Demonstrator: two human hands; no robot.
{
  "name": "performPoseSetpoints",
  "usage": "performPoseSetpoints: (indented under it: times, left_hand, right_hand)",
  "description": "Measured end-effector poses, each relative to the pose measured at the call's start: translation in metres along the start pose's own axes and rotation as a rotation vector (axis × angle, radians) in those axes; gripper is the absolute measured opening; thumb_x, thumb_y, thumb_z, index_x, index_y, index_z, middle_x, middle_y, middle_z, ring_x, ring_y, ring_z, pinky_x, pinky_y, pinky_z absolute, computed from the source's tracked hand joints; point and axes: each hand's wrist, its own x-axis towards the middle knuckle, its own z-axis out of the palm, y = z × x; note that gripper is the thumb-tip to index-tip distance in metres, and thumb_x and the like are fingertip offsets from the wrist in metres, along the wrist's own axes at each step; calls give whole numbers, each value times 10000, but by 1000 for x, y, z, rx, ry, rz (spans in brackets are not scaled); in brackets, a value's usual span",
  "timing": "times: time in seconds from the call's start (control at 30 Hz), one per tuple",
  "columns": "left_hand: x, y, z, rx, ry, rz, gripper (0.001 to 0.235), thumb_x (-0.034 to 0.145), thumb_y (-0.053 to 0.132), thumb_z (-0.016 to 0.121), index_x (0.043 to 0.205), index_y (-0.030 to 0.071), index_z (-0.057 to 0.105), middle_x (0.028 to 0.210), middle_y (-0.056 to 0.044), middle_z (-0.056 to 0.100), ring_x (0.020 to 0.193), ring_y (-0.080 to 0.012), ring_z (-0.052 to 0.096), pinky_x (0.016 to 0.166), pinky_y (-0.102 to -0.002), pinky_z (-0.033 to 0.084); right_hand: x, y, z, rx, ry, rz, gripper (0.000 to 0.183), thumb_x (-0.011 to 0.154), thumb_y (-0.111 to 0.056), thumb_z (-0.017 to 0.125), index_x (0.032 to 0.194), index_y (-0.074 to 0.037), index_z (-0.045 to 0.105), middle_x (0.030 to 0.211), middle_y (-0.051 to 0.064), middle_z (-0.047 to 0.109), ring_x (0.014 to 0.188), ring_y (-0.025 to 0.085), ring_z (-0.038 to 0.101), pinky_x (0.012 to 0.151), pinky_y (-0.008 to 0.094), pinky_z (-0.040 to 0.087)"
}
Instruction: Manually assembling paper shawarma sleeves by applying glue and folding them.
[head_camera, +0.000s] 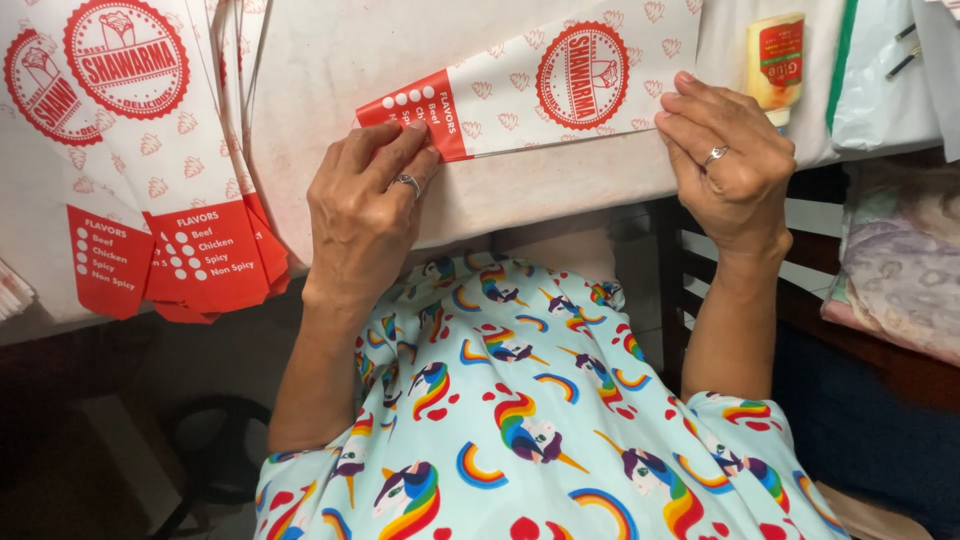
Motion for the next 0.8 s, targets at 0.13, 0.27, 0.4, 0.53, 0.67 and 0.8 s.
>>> performPoseSetpoints:
  times: [0.13, 0.27, 0.4, 0.53, 0.67, 0.8]
  left_hand:
    - [0, 0, 1, 5, 0, 3, 136, 855, 9, 816, 989, 8, 801, 1166, -107, 761, 1046, -270, 679, 871, -402, 565]
    - [-1, -1, 3, 14, 24, -7, 110, 856, 17, 833, 959, 23, 796, 1152, -99, 766, 1032, -259, 680, 852, -393, 568]
    - [-1, 0, 3, -8, 36, -13, 116, 845, 10, 809, 959, 6, 786, 1141, -111, 761, 1020, -274, 682, 852, -402, 563]
    - [-1, 1, 6, -58, 58, -35, 107, 838, -11, 800, 946, -13, 794, 1150, -109, 741, 983, -267, 636, 821, -392, 542]
    - [-2, 1, 9, -157, 61, -37, 132, 829, -69, 771, 961, -69, 784, 1153, -131, 713, 1006, -277, 601, 934, -427, 499]
    - [-7, 5, 6, -168, 55, -108, 164, 844, -93, 747, 1003, -79, 785, 1150, -151, 719, 1040, -285, 608, 910, -403, 543]
  right_hand:
    - [0, -1, 0, -2, -1, -8, 174, 881, 280, 847, 994, 161, 787, 1094, 230, 769, 1156, 408, 737, 1011, 492, 589]
    - [0, -2, 2, 5, 18, 5, 181, 875, 298, 838, 991, 168, 789, 1089, 243, 774, 1142, 414, 743, 1017, 490, 584]
    - [-3, -3, 3, 19, 26, 26, 184, 879, 310, 824, 992, 173, 776, 1097, 250, 767, 1159, 427, 738, 1032, 493, 583]
    - [-6, 0, 3, 36, 9, 57, 215, 885, 330, 812, 1028, 173, 781, 1123, 260, 771, 1201, 431, 732, 1037, 480, 598]
    - [-8, 0, 3, -1, 6, 53, 215, 891, 322, 826, 1034, 167, 787, 1136, 255, 776, 1210, 423, 734, 1042, 480, 600]
    - [-10, 3, 4, -6, 10, 47, 200, 894, 316, 829, 1024, 168, 798, 1120, 260, 783, 1199, 424, 743, 1040, 478, 604]
